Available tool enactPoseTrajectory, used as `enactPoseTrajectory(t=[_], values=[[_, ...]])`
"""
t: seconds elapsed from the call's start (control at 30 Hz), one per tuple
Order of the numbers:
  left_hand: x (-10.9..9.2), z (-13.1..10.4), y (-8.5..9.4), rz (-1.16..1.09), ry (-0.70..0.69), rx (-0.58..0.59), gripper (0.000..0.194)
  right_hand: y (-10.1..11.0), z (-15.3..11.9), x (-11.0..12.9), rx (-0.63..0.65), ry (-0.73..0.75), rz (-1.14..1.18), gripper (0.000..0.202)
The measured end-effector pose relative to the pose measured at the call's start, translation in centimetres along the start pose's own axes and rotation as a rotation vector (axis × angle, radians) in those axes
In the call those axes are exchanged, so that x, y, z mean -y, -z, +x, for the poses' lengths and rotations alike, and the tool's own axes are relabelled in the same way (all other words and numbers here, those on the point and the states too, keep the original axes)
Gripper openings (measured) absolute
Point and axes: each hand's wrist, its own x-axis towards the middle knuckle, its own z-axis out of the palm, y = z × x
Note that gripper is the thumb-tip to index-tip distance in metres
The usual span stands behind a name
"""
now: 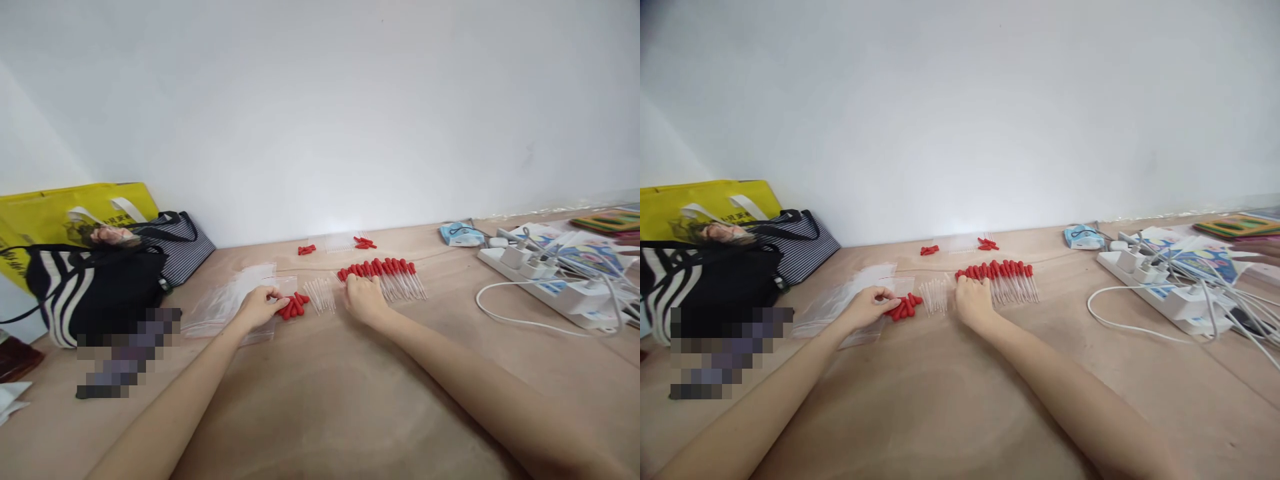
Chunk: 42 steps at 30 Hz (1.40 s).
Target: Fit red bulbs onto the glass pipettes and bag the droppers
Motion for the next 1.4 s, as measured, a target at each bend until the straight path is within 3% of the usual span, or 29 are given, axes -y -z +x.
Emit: enactPoseTrajectory(t=[0.1, 0.23, 0.33, 0.47, 0.57, 0.7, 0.97, 1.4], values=[[-0.4, 0.0, 0.3, 0.026, 0.013, -0.038, 0.023, -0.5, -2.2, -2.2, -0.088, 0.144, 0.131, 0.022], [-3.1, -0.9, 0.5, 0.051, -0.038, -0.144, 0.018, -0.9, -5.0, -4.8, -0.150, 0.271, 0.323, 0.021], [-5.8, -2.8, -0.8, -0.006, -0.251, -0.196, 0.018, -0.7, -6.0, -5.8, -0.179, 0.317, 0.334, 0.026], [-7.9, -5.5, -3.8, -0.018, -0.508, -0.068, 0.013, 0.0, -6.2, -5.9, -0.175, 0.364, 0.274, 0.026], [-7.9, -6.3, -5.1, -0.080, -0.545, -0.001, 0.009, 0.4, -6.3, -5.6, -0.140, 0.398, 0.286, 0.022], [-7.4, -6.0, -5.4, -0.103, -0.577, 0.027, 0.021, 0.5, -6.3, -5.3, -0.113, 0.428, 0.293, 0.019], [-7.7, -6.1, -5.6, 0.023, -0.550, -0.085, 0.018, 0.5, -6.3, -5.3, -0.114, 0.433, 0.315, 0.019], [-7.8, -6.1, -5.3, -0.050, -0.525, -0.059, 0.018, 0.6, -6.7, -4.4, -0.149, 0.460, 0.380, 0.017]])
